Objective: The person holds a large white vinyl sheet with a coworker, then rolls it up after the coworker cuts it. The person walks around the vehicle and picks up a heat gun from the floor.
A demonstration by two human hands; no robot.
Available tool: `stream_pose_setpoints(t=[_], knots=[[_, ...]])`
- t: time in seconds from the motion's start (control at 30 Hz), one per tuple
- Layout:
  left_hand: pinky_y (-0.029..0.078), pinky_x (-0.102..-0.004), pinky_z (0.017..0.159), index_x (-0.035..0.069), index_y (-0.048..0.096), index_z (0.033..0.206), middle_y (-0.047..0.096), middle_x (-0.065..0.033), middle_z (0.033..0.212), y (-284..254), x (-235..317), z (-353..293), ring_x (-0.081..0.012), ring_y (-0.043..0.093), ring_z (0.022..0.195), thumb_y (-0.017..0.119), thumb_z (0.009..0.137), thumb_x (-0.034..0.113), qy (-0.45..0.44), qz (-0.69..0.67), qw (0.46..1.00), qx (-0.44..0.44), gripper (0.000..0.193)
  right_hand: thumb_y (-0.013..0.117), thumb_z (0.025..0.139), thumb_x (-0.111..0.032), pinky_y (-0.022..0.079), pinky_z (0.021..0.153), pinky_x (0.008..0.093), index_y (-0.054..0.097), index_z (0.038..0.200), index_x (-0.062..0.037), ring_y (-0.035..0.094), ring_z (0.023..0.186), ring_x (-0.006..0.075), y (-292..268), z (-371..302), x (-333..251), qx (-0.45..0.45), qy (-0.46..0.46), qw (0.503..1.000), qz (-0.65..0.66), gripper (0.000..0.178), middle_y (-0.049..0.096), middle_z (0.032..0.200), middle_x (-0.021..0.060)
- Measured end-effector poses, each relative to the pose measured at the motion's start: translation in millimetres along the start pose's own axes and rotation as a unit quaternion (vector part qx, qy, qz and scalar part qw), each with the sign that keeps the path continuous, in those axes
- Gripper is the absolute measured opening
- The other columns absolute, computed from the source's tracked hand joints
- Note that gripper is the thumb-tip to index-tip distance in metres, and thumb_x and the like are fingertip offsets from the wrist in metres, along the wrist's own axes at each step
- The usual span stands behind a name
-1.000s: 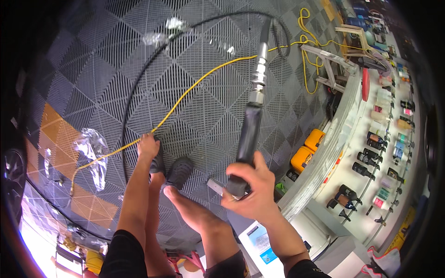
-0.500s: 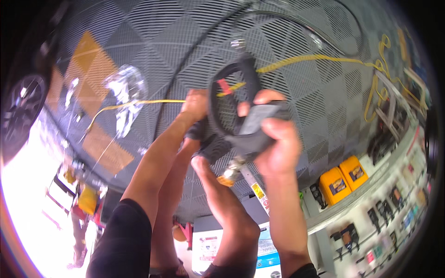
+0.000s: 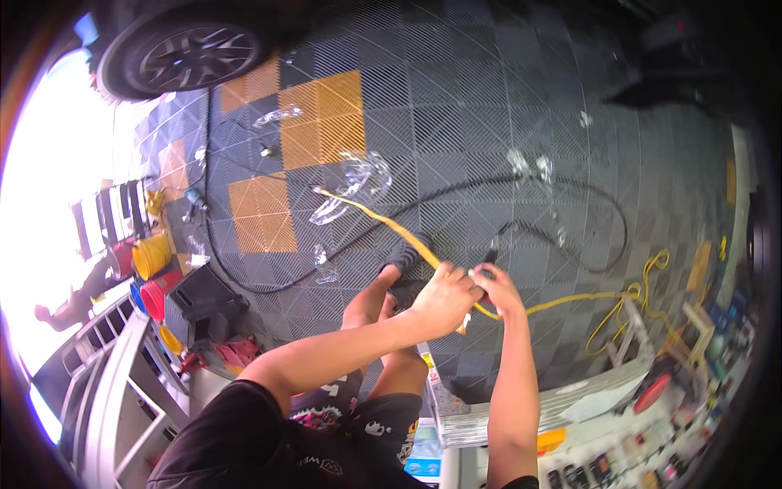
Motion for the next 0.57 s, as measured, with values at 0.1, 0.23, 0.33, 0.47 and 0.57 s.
stream_pose_setpoints(t=[0.1, 0.23, 0.33, 0.47, 0.57], knots=[[0.032, -0.0507, 0.108, 0.007, 0.066, 0.102, 0.061, -0.0107, 0.102, -34.3, -8.3, 29.0, -0.0268, 0.054, 0.112, 0.068, 0.077, 0.016, -0.033, 0.037, 0.998, 0.045, 0.026, 0.053, 0.094, -0.059, 0.045, 0.051, 0.0266, 0.066, 0.105, -0.0126, 0.056, 0.057, 0.0098, 4.7, -38.1, -13.4, -0.098, 0.049, 0.991, 0.082, 0.049, 0.063, 0.084, -0.0008], [0.042, -0.0469, 0.101, 0.003, 0.055, 0.120, 0.055, -0.0184, 0.115, -26.9, -30.8, 7.8, -0.0339, 0.052, 0.119, 0.071, 0.081, 0.023, -0.248, -0.132, 0.946, 0.159, 0.047, 0.036, 0.092, -0.076, 0.055, 0.056, 0.0323, 0.060, 0.117, -0.0116, 0.059, 0.056, 0.0132, -0.5, -77.7, -20.6, -0.152, 0.111, 0.967, 0.171, 0.073, 0.066, 0.085, 0.0022], [0.048, -0.0504, 0.094, -0.006, 0.046, 0.127, 0.054, -0.0311, 0.126, 59.2, -37.5, -20.1, -0.0453, 0.057, 0.114, 0.073, 0.084, 0.036, -0.392, -0.361, 0.840, 0.102, 0.066, 0.053, 0.094, -0.060, 0.059, 0.059, 0.0370, 0.058, 0.116, -0.0147, 0.062, 0.063, 0.0130, -7.4, -92.4, -19.8, -0.170, 0.103, 0.968, 0.156, 0.051, 0.065, 0.088, 0.0009], [0.048, -0.0477, 0.094, -0.007, 0.054, 0.123, 0.060, -0.0326, 0.117, 123.1, -16.2, -27.3, -0.0433, 0.060, 0.110, 0.070, 0.085, 0.037, -0.428, -0.516, 0.731, 0.127, 0.060, 0.064, 0.092, -0.049, 0.056, 0.068, 0.0420, 0.058, 0.118, -0.0180, 0.063, 0.089, 0.0160, -3.4, -98.8, -11.7, -0.130, 0.107, 0.979, 0.112, 0.041, 0.062, 0.106, -0.0009], [0.051, -0.0439, 0.082, 0.003, 0.045, 0.132, 0.069, -0.0214, 0.105, 107.1, -21.5, -25.5, -0.0357, 0.067, 0.098, 0.067, 0.087, 0.034, -0.363, -0.465, 0.798, 0.126, 0.059, 0.058, 0.095, -0.048, 0.056, 0.075, 0.0502, 0.060, 0.121, -0.0186, 0.064, 0.098, 0.0220, -2.1, -114.0, -12.8, -0.117, 0.101, 0.985, 0.076, 0.040, 0.064, 0.116, 0.0036]])
Point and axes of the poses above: each hand's wrist, its own z-axis towards the middle knuckle, its own y-axis out of the palm, x = y × z, the point moved 10 cm from there along z, towards the middle knuckle
